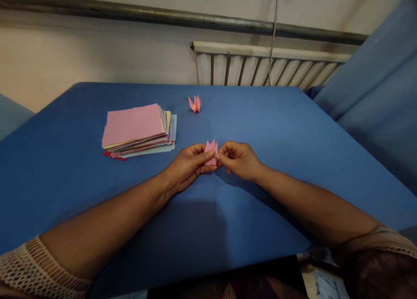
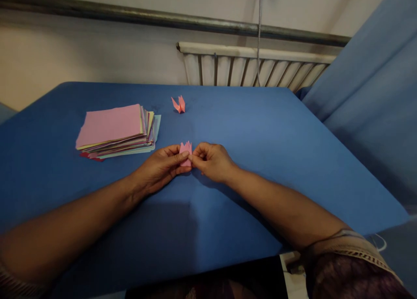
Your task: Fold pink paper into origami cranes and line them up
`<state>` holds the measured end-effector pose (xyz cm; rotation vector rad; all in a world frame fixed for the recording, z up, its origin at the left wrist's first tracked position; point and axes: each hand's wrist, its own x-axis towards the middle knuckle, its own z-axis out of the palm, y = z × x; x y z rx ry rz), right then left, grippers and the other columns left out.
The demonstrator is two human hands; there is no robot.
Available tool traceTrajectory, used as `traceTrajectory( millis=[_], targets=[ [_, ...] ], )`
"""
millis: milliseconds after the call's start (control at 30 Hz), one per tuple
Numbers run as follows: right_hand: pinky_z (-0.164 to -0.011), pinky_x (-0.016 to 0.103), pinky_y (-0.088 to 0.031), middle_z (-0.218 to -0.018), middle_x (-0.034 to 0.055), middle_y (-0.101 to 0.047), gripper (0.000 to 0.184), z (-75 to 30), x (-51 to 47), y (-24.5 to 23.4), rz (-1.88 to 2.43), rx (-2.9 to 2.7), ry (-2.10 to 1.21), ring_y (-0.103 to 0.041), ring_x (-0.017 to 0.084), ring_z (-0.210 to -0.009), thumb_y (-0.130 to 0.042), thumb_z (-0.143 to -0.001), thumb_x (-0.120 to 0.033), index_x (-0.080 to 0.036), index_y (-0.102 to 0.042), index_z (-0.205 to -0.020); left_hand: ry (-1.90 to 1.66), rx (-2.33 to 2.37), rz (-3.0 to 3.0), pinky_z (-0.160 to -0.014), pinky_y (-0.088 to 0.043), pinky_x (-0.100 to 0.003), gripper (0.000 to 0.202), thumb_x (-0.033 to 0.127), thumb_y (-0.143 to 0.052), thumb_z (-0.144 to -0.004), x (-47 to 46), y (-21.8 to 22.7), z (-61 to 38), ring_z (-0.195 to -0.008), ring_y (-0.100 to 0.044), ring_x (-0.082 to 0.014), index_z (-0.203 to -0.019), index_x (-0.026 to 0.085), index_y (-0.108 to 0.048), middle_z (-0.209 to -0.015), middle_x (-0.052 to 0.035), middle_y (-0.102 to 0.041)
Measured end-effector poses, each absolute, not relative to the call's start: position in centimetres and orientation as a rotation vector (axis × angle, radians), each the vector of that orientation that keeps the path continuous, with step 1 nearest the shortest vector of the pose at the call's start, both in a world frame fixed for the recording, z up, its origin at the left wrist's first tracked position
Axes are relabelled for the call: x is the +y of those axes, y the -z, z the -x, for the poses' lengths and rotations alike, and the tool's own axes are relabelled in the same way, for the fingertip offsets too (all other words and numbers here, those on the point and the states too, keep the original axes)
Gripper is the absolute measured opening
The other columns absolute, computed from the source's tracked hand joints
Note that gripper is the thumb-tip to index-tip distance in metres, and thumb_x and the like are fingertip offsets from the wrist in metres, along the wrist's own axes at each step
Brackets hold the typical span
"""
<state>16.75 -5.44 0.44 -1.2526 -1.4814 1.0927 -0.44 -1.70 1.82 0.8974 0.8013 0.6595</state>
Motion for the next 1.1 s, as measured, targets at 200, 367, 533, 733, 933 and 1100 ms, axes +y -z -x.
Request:
traceTrajectory(
  millis=[200,367,533,733,933,1100],
  targets=[
    [-0.047,0.021,-0.048,-0.062,-0.0036,-0.063,0.034,-17.03,-5.23,-1.19,1.068,-1.327,-1.134,-0.056,0.008,-0.048,-0.072,-0.079,-0.050,-0.019,-0.058,-0.075,-0.611,0.773,-0.915,-0.065,-0.061,-0.017,0.015,0.017,-0.076,-0.081,-1.70,-1.90,0.56,-0.079,-0.074,-0.0144,-0.093,0.011,-0.068,-0.083,-0.0052,-0.073],
    [-0.050,0.021,-0.053,-0.076,-0.0039,-0.065,0.027,-17.25,-5.05,-1.08,0.992,-1.282,-1.092,-0.062,0.007,-0.052,-0.076,-0.077,-0.039,-0.020,-0.061,-0.091,-0.593,0.737,-0.949,-0.066,-0.061,-0.017,0.016,0.020,-0.074,-0.084,-1.68,-1.75,0.56,-0.079,-0.074,-0.0141,-0.097,0.011,-0.070,-0.085,-0.0066,-0.074],
    [-0.055,0.023,-0.057,-0.083,-0.0048,-0.062,0.029,-17.29,-5.04,-0.69,0.958,-1.325,-1.112,-0.064,0.007,-0.055,-0.075,-0.078,-0.033,-0.023,-0.060,-0.101,-0.595,0.745,-0.936,-0.066,-0.061,-0.017,0.013,0.019,-0.072,-0.086,-1.65,-1.81,0.47,-0.077,-0.073,-0.0134,-0.096,0.011,-0.070,-0.085,-0.0061,-0.074],
    [-0.056,0.022,-0.056,-0.089,-0.0039,-0.062,0.033,-17.50,-4.79,-0.33,0.927,-1.341,-1.186,-0.064,0.007,-0.057,-0.075,-0.079,-0.035,-0.023,-0.058,-0.104,-0.588,0.761,-0.924,-0.064,-0.060,-0.017,0.013,0.020,-0.071,-0.087,-1.72,-1.98,0.41,-0.076,-0.073,-0.0135,-0.095,0.011,-0.070,-0.084,-0.0080,-0.075],
    [-0.057,0.022,-0.056,-0.093,-0.0032,-0.063,0.036,-17.58,-4.73,-0.27,0.876,-1.335,-1.232,-0.062,0.006,-0.057,-0.074,-0.079,-0.037,-0.025,-0.059,-0.109,-0.542,0.721,-0.905,-0.066,-0.060,-0.017,0.014,0.020,-0.069,-0.089,-1.63,-2.05,0.57,-0.076,-0.073,-0.0134,-0.098,0.010,-0.072,-0.086,-0.0103,-0.075],
    [-0.056,0.020,-0.055,-0.091,-0.0041,-0.062,0.036,-17.52,-4.77,-0.40,0.868,-1.325,-1.229,-0.061,0.005,-0.056,-0.074,-0.078,-0.032,-0.024,-0.059,-0.110,-0.525,0.713,-0.895,-0.066,-0.060,-0.017,0.015,0.021,-0.070,-0.087,-1.50,-1.84,0.70,-0.076,-0.073,-0.0137,-0.096,0.010,-0.073,-0.085,-0.0096,-0.075]
  ],
)
